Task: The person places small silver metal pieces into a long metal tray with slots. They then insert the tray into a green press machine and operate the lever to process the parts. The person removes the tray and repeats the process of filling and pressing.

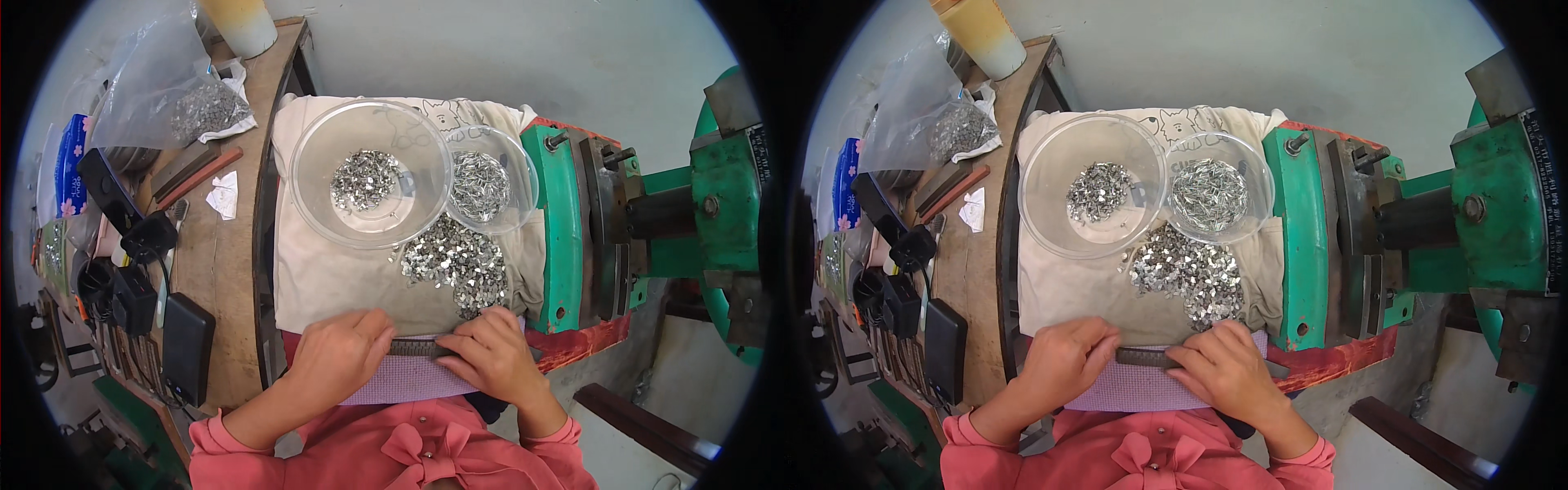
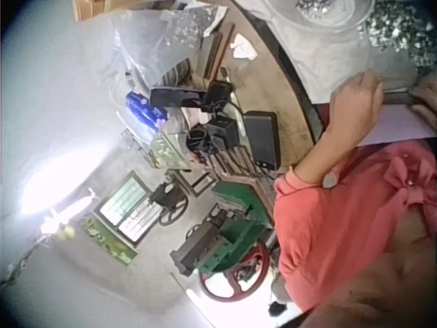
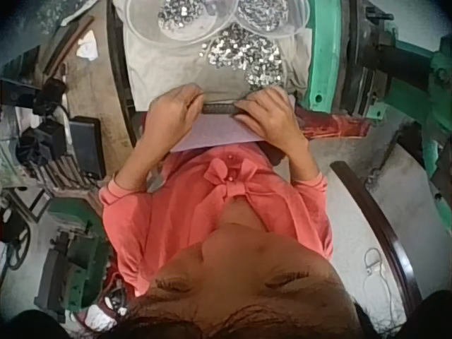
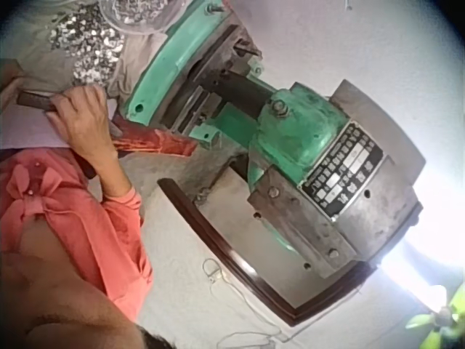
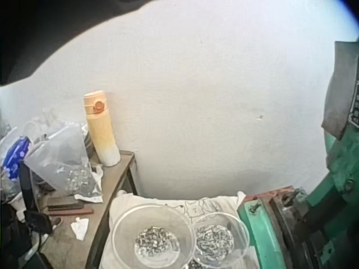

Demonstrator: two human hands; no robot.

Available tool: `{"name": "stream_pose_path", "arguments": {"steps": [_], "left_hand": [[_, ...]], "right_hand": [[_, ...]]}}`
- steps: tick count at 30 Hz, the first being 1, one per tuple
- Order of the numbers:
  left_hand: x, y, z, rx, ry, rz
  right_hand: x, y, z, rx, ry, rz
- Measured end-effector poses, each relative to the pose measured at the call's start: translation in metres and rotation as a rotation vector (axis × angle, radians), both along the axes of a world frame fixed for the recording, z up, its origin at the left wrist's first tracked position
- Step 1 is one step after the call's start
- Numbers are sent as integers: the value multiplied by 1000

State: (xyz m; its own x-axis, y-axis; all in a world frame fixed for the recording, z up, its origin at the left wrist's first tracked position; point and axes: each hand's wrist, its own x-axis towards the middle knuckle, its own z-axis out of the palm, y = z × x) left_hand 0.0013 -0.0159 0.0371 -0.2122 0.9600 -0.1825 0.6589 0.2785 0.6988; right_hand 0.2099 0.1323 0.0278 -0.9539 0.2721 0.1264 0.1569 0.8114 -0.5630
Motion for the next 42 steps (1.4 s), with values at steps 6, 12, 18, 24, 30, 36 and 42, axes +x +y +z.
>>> {"name": "stream_pose_path", "arguments": {"steps": [6, 12, 18, 24, 30, 36, 42], "left_hand": [[4, 32, -23, 321, 288, -61], [5, 10, -22, 259, 158, -172], [-2, -10, -22, 298, -28, -1], [-5, -4, -30, 316, -69, 104], [-3, -2, -29, 322, -96, 135], [0, 15, -31, 399, 90, 49], [7, 31, -35, 391, 190, 34]], "right_hand": [[-27, 9, 2, 111, 77, -139], [-40, 2, -6, 197, -31, -222], [-26, 4, -8, 208, 58, -256], [-30, 2, -4, 175, 91, -256], [-34, -5, -6, 154, 56, -198], [-40, -9, -13, 166, 59, -177], [-39, -7, -12, 180, 46, -182]]}}
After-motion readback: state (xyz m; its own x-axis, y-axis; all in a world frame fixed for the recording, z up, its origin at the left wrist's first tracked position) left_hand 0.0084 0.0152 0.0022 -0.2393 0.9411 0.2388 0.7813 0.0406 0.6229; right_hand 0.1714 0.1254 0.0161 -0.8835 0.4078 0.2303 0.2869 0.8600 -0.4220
